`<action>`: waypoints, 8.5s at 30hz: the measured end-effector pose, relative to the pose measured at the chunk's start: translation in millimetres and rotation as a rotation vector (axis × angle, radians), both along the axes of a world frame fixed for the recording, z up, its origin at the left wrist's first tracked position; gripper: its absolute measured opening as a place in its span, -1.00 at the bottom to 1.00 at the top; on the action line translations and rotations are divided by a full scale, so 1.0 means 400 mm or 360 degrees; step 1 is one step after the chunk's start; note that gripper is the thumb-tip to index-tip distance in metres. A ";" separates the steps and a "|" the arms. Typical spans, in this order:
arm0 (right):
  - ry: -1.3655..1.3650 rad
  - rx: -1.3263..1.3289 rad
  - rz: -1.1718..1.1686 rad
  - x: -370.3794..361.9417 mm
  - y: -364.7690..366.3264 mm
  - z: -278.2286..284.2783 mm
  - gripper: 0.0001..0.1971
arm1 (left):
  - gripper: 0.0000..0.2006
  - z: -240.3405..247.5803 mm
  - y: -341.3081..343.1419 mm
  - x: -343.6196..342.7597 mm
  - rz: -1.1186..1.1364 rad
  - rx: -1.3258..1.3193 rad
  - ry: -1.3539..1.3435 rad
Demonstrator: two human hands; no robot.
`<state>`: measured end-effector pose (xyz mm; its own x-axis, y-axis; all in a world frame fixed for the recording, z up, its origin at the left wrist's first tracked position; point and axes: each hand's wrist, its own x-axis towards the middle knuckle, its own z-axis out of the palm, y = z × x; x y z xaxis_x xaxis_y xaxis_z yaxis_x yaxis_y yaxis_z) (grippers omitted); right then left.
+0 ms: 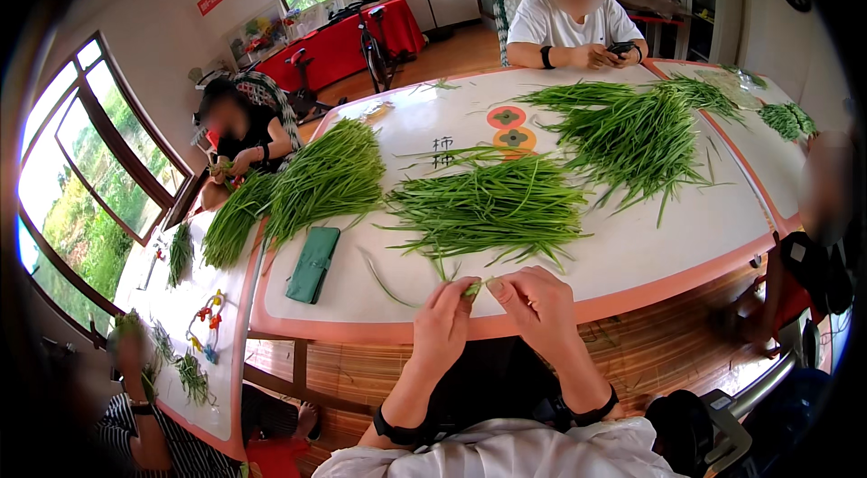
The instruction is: The person holds long green stalks and strips away individual leaves or outer layers by hand, sorting the cleaned pieces into a pile on a table.
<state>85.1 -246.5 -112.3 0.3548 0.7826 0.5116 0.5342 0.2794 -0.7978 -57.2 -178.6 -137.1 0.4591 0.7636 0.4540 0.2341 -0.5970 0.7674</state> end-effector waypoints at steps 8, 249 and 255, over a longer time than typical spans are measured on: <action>0.0211 -0.0093 0.0206 -0.033 0.036 -0.048 -0.78 | -0.77 0.037 0.063 -0.076 -0.0120 -0.1116 -0.1128; 0.1397 -0.0313 0.0600 0.174 0.035 -0.093 -0.84 | -0.79 -0.044 0.037 -0.068 -0.0565 -0.1938 -0.1052; 0.1300 -0.0285 0.0653 0.125 0.018 -0.095 -0.87 | -0.77 -0.045 0.027 -0.062 -0.0603 -0.1981 -0.1021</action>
<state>135.2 -239.1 -150.4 0.2297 0.9696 0.0847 -0.3253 0.1585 -0.9322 -82.2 -167.9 -155.2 0.6959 0.6900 -0.1990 -0.3598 0.5749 0.7349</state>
